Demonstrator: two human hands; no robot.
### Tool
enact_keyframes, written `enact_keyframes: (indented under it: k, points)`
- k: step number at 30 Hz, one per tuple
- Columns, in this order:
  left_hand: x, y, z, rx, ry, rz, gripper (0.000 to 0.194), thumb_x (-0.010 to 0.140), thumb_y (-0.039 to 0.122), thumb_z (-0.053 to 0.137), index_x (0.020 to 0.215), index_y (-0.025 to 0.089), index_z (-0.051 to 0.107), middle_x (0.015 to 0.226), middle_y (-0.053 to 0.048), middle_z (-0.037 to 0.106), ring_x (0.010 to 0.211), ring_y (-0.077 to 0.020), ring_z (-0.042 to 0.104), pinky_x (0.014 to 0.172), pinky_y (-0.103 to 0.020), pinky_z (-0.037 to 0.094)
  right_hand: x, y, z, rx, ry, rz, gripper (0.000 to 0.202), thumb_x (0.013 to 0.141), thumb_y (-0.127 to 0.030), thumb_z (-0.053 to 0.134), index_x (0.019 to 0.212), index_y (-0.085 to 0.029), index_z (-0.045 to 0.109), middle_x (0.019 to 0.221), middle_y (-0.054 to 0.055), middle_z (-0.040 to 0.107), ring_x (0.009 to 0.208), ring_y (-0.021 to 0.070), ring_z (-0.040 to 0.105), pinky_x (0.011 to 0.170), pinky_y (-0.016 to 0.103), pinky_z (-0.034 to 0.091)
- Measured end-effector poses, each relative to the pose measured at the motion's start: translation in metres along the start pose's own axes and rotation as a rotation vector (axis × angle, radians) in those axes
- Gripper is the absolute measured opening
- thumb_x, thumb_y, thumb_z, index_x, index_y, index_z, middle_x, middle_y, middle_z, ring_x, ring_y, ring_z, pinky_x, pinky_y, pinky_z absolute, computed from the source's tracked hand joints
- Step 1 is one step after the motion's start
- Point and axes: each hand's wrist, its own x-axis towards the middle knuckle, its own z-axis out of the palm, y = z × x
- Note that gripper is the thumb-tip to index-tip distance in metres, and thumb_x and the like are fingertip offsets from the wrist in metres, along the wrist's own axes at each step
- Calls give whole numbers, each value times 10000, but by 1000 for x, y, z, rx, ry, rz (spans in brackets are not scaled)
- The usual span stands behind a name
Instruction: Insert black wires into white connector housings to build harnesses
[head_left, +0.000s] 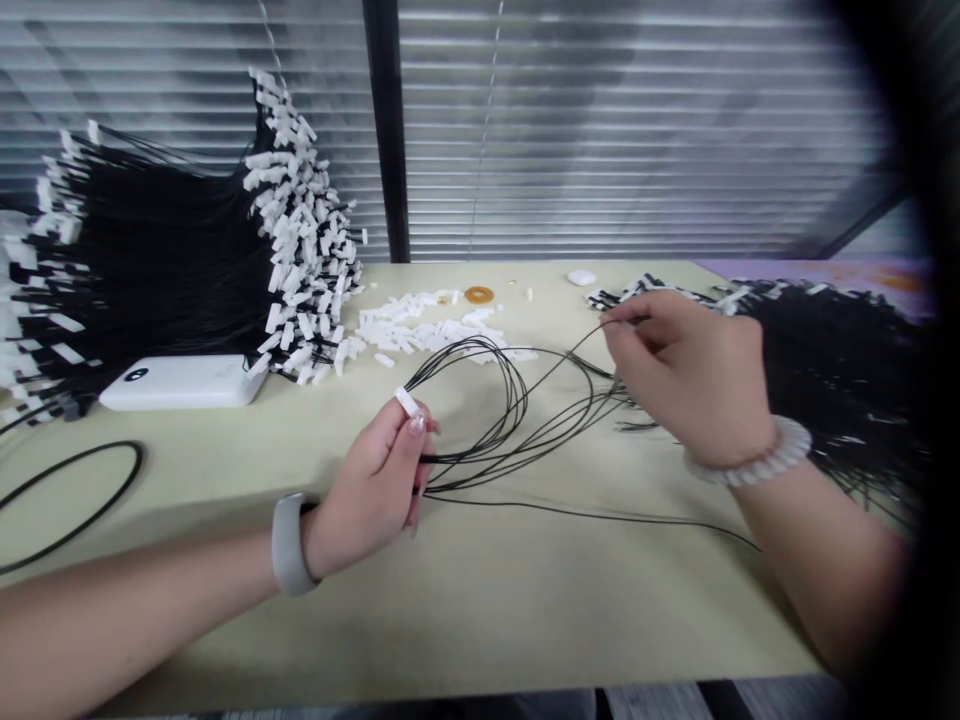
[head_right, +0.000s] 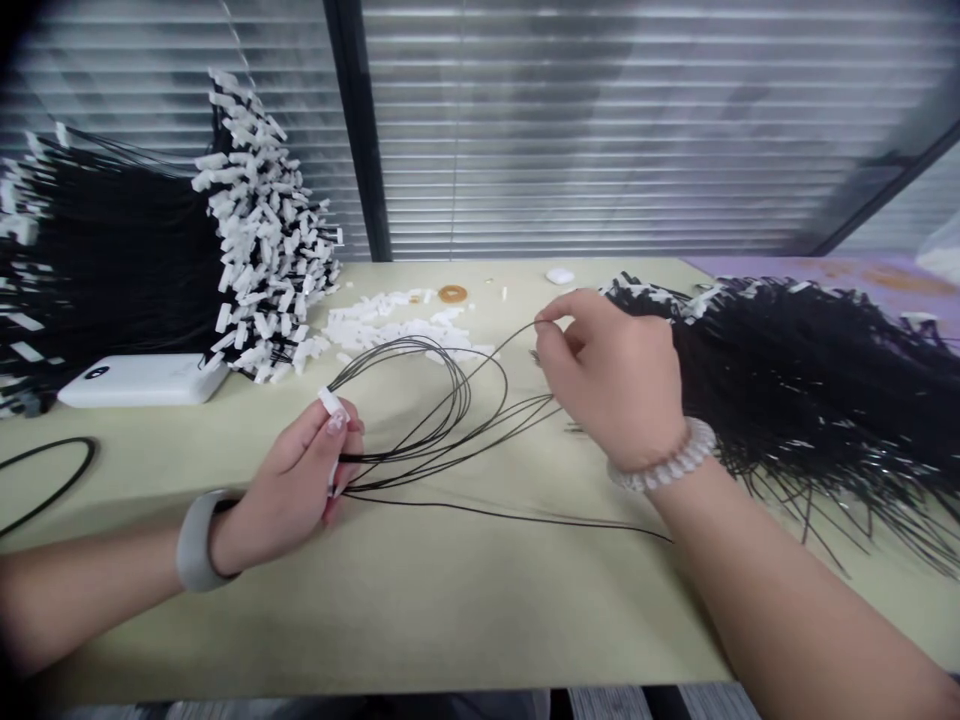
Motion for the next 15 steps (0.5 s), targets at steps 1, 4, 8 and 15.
enact_keyframes:
  k: [1, 4, 8, 15]
  points:
    - [0, 0, 0, -6, 4, -2, 268, 892, 450, 325, 831, 210, 427, 552, 66, 369, 332, -45, 316, 248, -118, 324, 1, 2, 2, 84, 35, 34, 130, 805, -270, 519, 880, -207, 604, 600, -10, 586, 526, 114, 527, 605, 279, 420]
    - [0, 0, 1, -28, 16, -9, 272, 888, 459, 329, 837, 210, 427, 560, 64, 350, 347, -50, 318, 253, -124, 332, 4, 5, 8, 398, 96, 120, 170, 825, -259, 514, 964, -206, 598, 858, 62, 629, 660, 148, 586, 568, 290, 455]
    - [2, 1, 1, -51, 23, -12, 276, 886, 463, 337, 828, 209, 429, 580, 58, 342, 369, -47, 320, 270, -113, 314, 11, 7, 6, 772, 237, 132, 270, 816, -202, 538, 1079, -253, 561, 1054, 80, 577, 951, 228, 568, 687, 367, 500]
    - [1, 1, -1, -69, -35, -74, 276, 879, 475, 350, 830, 218, 437, 637, 46, 346, 409, -46, 334, 290, -111, 311, -2, -17, -5, 914, 100, 114, 343, 877, -283, 466, 1218, -265, 438, 619, -2, 540, 407, 98, 442, 394, 260, 378]
